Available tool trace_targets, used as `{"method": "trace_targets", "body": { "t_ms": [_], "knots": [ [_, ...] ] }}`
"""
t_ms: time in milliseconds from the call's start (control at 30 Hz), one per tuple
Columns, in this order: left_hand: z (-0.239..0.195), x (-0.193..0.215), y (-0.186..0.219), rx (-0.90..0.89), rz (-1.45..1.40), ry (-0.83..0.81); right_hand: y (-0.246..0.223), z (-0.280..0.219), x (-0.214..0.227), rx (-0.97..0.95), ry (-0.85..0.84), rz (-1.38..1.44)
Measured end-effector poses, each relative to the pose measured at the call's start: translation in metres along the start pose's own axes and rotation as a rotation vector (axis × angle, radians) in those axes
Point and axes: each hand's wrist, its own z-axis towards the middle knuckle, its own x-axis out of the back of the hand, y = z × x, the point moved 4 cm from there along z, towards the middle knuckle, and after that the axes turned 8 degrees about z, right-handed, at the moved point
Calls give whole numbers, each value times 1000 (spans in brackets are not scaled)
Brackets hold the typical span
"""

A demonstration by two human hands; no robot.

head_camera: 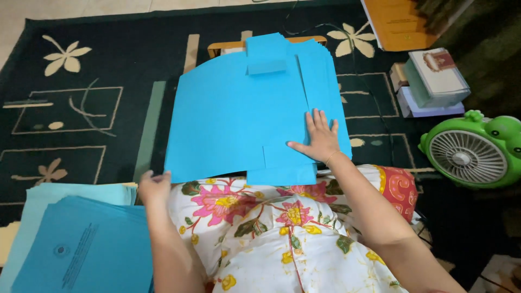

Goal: The person sits on the floor and folds a stack of blue folders by hand. They repeatedly pick up a folder, fold the top flap down, and smooth the crease before placing it back on the pile.

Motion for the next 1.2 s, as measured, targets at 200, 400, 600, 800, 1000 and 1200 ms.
{"method": "trace_targets", "body": {
  "t_ms": [200, 400, 600, 800, 1000, 1200],
  "knots": [
    [-49, 140, 52, -50, -763, 86, -29, -14, -3, 15, -97, -94],
    [-132, 270, 170, -375, -1135, 92, -32, -10, 4, 9, -111, -153],
    [-191, 263, 268, -909, -1153, -255, -23, 1, 17, 47, 0, 51],
    [-200, 185, 331, -1145, -696, -247, 14, 12, 40, -29, 35, 682],
    [-200, 108, 348, -1087, 97, -300, 44, 27, 41, -52, 71, 729],
    [-186, 111, 357, -1085, 90, -164, 11, 36, -2, 157, 373, -42]
  ]
}}
